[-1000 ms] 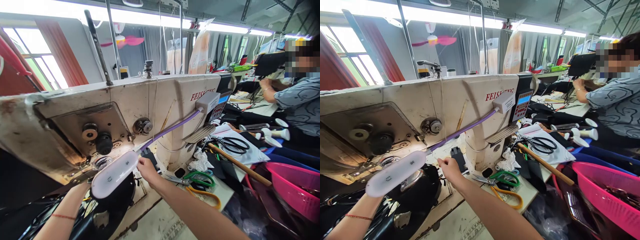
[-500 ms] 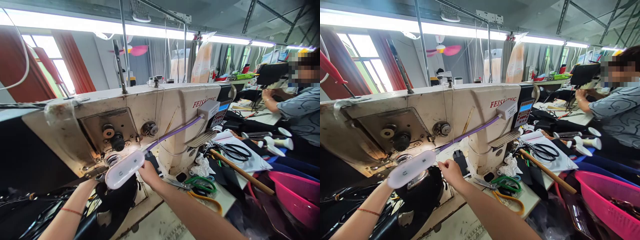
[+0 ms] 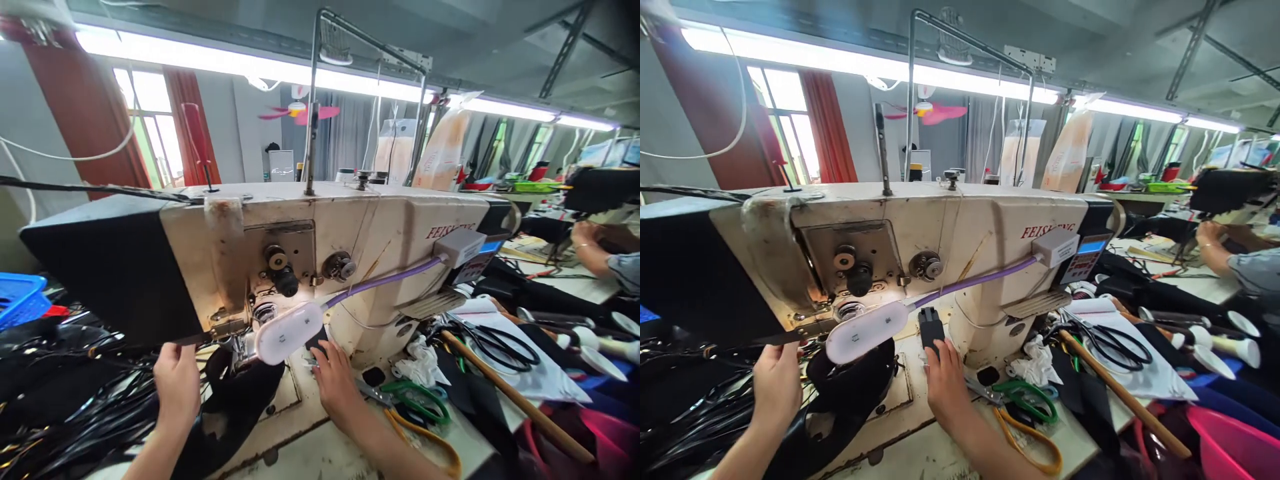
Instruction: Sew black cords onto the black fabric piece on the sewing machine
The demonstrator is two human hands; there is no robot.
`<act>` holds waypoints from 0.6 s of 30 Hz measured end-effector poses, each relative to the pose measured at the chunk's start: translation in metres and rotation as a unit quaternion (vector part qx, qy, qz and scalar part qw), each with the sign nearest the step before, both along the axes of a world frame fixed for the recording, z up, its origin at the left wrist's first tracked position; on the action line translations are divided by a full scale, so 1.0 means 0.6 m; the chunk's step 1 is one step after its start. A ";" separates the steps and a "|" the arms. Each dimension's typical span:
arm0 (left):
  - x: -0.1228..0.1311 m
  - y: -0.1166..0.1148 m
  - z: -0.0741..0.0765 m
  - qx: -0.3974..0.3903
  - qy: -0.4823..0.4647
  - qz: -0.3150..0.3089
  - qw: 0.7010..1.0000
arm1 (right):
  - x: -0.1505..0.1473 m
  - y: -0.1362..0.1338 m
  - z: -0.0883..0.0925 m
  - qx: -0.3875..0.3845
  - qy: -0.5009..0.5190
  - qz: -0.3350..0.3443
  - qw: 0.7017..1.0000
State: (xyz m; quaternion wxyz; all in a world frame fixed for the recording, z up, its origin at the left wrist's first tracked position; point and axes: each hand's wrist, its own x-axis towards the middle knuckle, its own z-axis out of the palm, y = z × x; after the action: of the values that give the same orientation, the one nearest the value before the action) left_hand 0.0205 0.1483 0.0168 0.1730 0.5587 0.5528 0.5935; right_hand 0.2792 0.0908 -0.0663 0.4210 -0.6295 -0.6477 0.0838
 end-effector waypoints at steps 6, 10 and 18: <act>0.027 -0.095 -0.002 0.230 0.281 -0.064 0.929 | -0.074 -0.009 0.078 0.108 0.022 0.205 0.973; 0.010 -0.089 0.032 0.150 0.322 -0.128 0.926 | -0.136 -0.027 0.102 0.114 0.078 0.264 0.954; -0.012 -0.051 0.056 -0.075 0.236 -0.205 0.947 | -0.125 0.004 0.101 0.285 -0.039 0.234 0.929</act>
State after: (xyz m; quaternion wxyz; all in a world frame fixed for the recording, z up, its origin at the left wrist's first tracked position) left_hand 0.0134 0.1178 0.0505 0.1969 0.7698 0.4942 0.3527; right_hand 0.2044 0.0930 -0.0056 0.5254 -0.3162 -0.7892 -0.0324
